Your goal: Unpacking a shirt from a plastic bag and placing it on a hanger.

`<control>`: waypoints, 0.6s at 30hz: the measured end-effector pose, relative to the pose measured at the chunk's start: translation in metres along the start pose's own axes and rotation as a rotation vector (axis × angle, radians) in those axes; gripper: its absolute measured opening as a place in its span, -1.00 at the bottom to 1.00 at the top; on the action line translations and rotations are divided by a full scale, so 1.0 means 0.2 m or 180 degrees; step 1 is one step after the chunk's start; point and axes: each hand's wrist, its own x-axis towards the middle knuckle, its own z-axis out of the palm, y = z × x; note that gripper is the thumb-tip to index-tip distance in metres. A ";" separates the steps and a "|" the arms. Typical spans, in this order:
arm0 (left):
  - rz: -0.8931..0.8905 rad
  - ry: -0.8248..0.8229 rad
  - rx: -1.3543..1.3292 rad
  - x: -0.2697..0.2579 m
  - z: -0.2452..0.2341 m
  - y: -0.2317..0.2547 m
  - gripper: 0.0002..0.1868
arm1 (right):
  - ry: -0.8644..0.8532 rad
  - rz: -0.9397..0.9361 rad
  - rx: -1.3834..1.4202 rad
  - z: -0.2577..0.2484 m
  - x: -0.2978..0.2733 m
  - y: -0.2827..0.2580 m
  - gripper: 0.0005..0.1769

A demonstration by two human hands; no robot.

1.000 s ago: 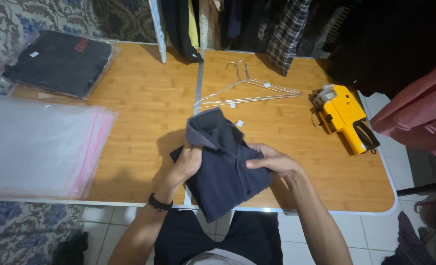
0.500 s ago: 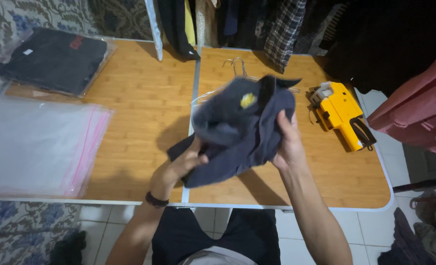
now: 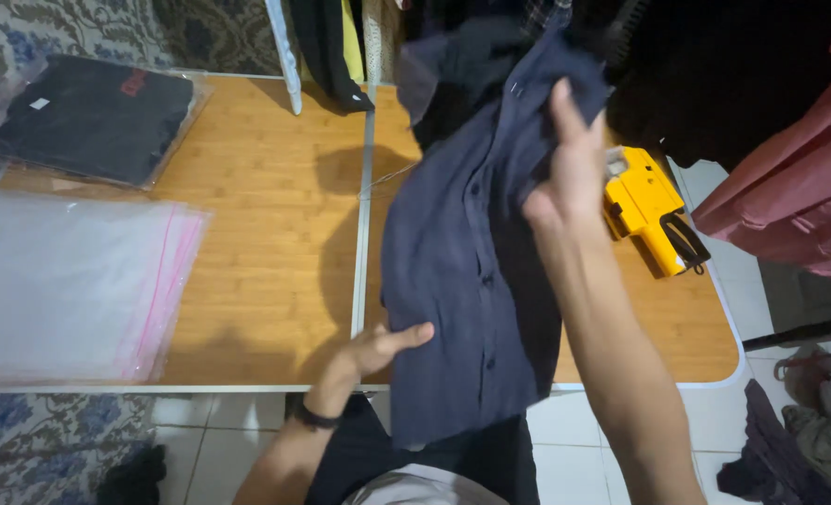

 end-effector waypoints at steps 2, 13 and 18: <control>-0.0011 0.0049 -0.0317 -0.04 0.13 -0.03 0.11 | 0.0104 0.0217 0.0167 -0.12 0.02 0.09 -0.57; -0.0498 0.0894 -0.2842 -0.25 0.33 -0.42 -0.07 | -0.0378 0.0315 0.0759 -0.29 0.30 -0.36 -0.52; -0.0996 0.1071 -0.2139 -0.34 0.23 0.20 -0.14 | -0.1128 -0.0175 0.0761 -0.38 0.50 -0.41 -0.44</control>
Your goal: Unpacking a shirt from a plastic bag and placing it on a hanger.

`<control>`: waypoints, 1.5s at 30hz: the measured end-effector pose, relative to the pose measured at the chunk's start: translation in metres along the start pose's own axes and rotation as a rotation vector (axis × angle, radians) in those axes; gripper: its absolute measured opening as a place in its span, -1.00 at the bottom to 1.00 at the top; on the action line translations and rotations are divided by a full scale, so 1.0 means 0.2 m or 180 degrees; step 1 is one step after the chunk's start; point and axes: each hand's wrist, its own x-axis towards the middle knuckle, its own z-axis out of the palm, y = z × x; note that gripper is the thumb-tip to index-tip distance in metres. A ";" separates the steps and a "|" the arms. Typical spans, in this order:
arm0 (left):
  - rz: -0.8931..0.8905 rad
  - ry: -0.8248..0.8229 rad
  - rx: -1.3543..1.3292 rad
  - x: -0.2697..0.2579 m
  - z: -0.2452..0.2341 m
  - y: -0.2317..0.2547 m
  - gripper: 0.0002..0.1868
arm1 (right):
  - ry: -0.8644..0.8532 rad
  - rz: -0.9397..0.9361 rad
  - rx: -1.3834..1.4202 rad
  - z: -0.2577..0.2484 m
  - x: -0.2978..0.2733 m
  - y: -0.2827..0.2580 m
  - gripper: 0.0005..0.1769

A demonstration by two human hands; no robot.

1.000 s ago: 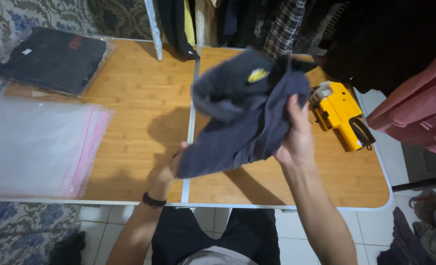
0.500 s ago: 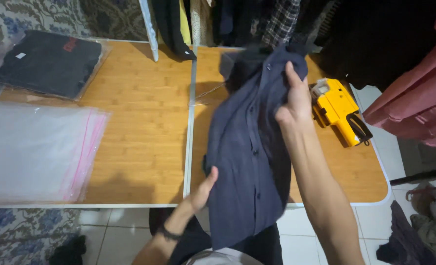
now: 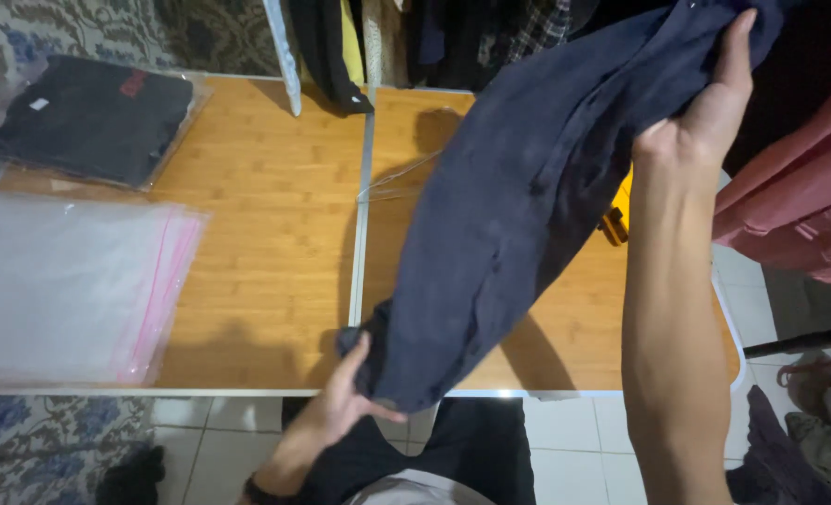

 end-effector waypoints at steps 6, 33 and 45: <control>-0.0148 -0.0032 -0.0693 -0.04 -0.85 0.08 -0.10 | 0.0504 0.0076 0.0147 -0.17 -0.11 -0.06 -0.41; 0.2592 0.2752 0.3283 -0.11 -1.20 0.52 -0.44 | 0.1141 -0.0766 -0.2812 -0.32 -0.89 0.17 -0.57; 0.3350 0.3530 0.5664 -0.39 -0.29 0.54 -0.64 | -0.0344 -0.0118 -0.1748 0.42 -0.61 -0.17 -0.19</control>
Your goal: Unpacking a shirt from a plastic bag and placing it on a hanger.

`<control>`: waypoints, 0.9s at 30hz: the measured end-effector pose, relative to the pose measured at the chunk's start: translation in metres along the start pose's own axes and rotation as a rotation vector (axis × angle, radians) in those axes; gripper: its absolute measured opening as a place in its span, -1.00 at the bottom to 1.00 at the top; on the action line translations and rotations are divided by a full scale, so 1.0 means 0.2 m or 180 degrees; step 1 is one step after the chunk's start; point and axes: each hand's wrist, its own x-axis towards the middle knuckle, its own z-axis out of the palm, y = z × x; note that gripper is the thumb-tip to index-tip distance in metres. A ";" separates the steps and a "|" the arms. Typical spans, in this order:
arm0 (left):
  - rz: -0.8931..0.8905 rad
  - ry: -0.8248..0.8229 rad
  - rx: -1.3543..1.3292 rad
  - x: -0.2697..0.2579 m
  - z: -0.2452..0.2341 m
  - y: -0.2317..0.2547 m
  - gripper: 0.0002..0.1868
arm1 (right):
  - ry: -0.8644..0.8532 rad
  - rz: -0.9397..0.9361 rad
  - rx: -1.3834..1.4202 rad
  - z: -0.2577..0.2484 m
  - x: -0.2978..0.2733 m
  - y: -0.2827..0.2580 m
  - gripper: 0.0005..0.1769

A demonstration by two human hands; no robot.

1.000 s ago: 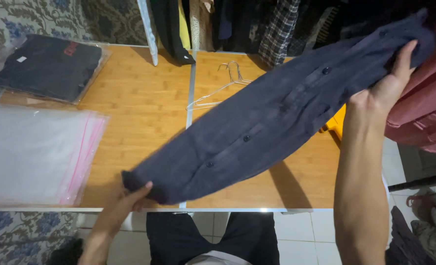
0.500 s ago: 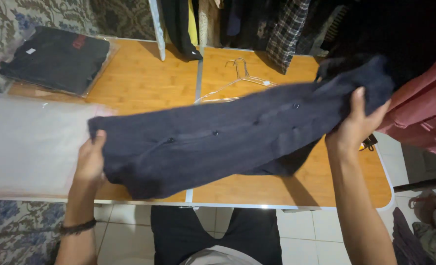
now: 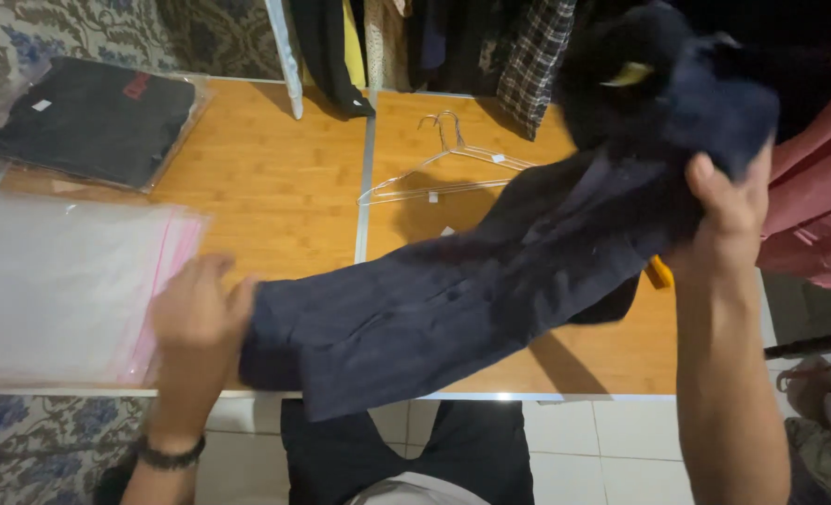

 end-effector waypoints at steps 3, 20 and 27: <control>-0.0360 -0.0657 -0.1756 0.31 0.04 0.22 -0.44 | -0.0137 0.0486 0.0426 -0.03 0.09 0.07 -0.17; 0.0850 -0.0561 -0.4074 0.49 0.56 0.66 -0.83 | -0.0160 0.1207 0.1134 -0.11 0.05 0.46 -0.47; 0.0319 -0.0596 -0.3699 0.75 0.06 0.34 -0.86 | -0.0298 0.0617 -0.2007 -0.31 0.16 0.28 -0.72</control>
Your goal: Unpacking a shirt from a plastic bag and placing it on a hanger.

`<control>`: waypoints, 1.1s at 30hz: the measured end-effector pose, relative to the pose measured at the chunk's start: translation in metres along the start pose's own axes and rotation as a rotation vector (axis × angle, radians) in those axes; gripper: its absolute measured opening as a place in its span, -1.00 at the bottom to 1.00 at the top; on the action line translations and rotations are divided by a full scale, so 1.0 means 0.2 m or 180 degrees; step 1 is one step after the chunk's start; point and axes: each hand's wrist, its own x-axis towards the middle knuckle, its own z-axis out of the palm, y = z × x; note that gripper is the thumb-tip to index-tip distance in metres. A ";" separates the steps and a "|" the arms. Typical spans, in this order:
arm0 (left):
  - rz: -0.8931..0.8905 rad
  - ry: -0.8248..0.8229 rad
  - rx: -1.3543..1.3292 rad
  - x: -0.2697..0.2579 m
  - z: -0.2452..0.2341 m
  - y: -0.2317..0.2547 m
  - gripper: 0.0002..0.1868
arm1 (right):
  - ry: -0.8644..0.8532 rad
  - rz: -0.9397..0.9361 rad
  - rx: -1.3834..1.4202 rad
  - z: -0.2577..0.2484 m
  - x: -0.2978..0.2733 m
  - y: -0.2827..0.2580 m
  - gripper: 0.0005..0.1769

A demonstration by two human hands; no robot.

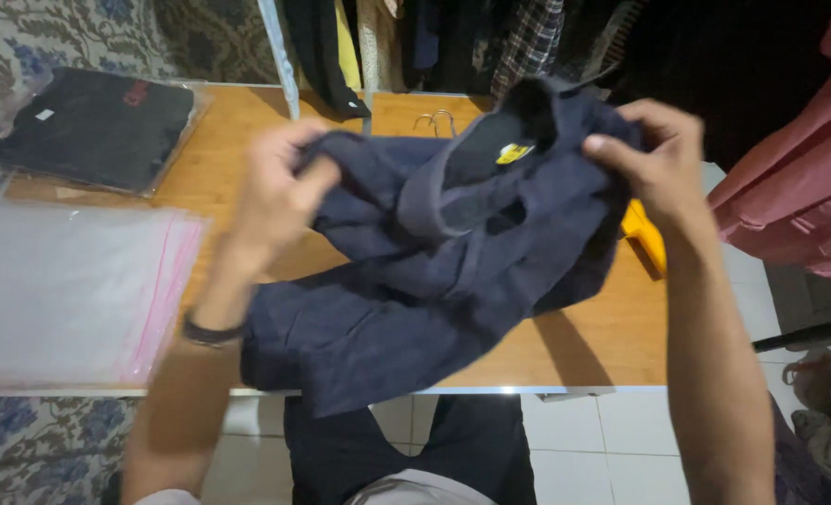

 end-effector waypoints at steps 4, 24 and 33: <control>-0.0191 -0.0550 0.0457 0.03 -0.14 0.30 -0.72 | 0.0074 -0.0320 0.0092 -0.07 0.02 -0.11 -0.69; -0.1081 -0.1812 0.0556 -0.16 -0.32 0.21 -0.37 | -0.0864 0.0698 -0.0721 -0.03 -0.19 -0.16 -0.72; -0.1068 -0.0769 -0.0045 -0.23 -0.46 -0.03 -0.67 | 0.0096 0.0252 -0.0406 0.12 -0.18 -0.17 -0.79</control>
